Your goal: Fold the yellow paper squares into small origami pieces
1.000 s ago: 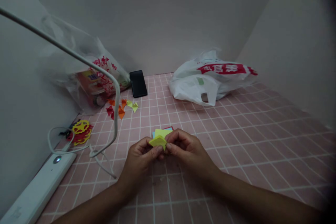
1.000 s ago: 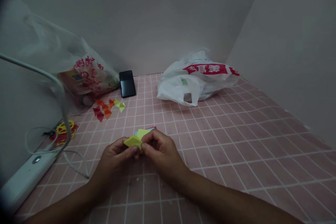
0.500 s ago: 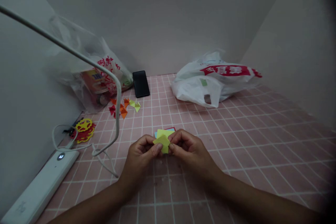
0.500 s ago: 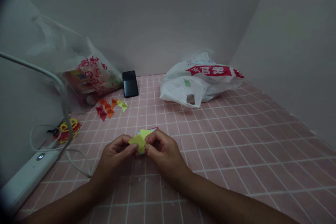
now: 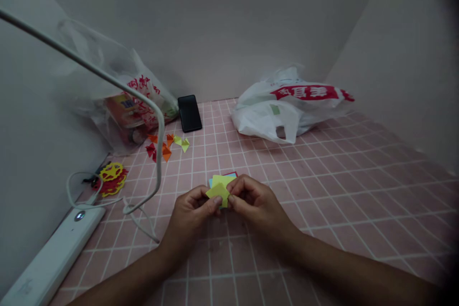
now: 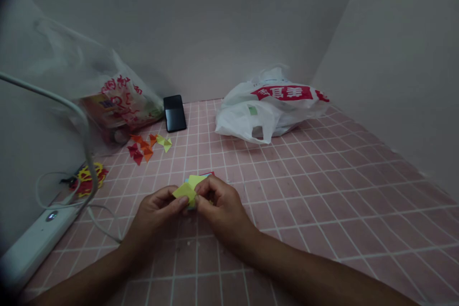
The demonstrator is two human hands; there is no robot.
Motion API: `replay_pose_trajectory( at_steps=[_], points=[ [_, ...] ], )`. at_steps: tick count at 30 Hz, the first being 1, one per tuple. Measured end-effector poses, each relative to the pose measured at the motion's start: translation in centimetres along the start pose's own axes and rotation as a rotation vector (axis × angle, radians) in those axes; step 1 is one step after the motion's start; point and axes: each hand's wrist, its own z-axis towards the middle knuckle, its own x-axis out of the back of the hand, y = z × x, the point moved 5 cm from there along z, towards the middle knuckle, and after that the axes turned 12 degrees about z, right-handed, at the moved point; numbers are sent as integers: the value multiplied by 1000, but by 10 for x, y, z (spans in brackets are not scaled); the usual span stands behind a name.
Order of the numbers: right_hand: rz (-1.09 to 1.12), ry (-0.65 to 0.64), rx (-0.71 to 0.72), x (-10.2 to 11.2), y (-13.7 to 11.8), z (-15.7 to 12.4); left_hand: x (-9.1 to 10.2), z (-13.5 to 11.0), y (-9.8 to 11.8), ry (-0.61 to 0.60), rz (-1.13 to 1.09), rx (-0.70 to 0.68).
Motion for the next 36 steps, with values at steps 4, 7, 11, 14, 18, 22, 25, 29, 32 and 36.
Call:
replay_pose_trajectory(
  at_steps=[4,7,11,14,18,22,25,29,32,36],
  points=[
    [82,-23,-77,0,4,1,5,1,-1,50,34,-33],
    [156,-24,-121,2,8,3,7,2,0,80,54,-59],
    [152,-84,-157,-2,8,3,5,1,4,66,67,-60],
    [92,-117,-172,-5,6,0,1,0,4,27,33,-50],
    [36,-117,-144,-5,-1,-3,0,0,2,4,1,-42],
    [-43,-112,-110,-5,-4,-3,0,1,2,-15,-19,-66],
    [-75,-96,-129,-4,-2,-2,0,1,1,-24,-12,-71],
    [-63,-95,-172,-5,3,-1,-2,0,-2,-47,-23,-52],
    [-66,-96,-181,-3,6,-1,-4,0,-2,-52,-30,-44],
    [-75,-118,-138,-2,6,-1,-8,0,1,-97,9,-24]
  ],
)
